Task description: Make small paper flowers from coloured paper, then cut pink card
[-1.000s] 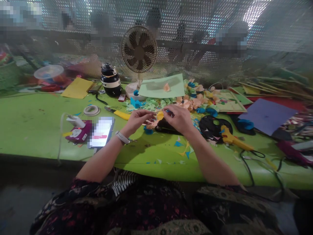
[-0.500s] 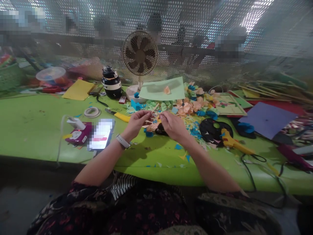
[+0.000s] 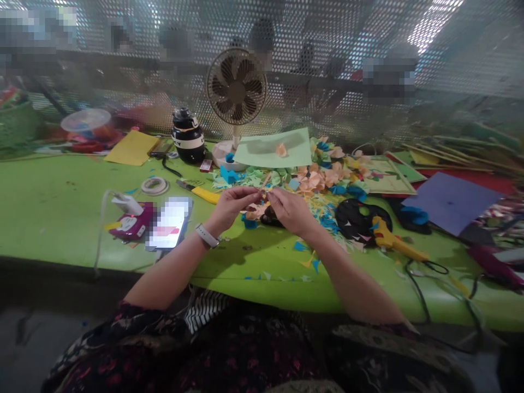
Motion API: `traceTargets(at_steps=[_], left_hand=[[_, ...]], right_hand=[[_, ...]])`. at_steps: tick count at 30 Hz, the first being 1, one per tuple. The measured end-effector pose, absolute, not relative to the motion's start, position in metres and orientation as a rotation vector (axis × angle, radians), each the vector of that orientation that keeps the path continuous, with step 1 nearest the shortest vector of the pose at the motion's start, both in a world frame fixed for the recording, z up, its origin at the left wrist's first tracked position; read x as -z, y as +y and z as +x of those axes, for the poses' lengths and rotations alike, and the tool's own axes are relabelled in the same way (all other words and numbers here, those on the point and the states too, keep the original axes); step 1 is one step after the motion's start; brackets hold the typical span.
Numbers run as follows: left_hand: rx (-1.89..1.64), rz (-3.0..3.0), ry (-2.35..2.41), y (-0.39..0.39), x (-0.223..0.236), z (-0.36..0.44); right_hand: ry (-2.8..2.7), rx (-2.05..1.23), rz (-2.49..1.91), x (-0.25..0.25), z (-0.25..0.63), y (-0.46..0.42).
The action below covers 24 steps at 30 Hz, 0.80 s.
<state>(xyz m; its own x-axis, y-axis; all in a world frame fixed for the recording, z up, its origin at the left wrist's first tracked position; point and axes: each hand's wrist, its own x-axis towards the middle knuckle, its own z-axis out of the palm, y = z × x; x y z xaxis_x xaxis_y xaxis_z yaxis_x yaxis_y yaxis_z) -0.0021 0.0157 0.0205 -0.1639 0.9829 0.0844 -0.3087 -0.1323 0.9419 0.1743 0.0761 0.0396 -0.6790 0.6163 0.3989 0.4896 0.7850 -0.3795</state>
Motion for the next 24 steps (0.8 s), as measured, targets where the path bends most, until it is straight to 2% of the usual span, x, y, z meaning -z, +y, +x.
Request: traceTargets(at_steps=[24], left_hand=[[-1.578, 1.055, 0.997, 0.017, -0.015, 0.0]], right_hand=[[-2.403, -0.604, -0.668, -0.049, 0.172, 0.071]])
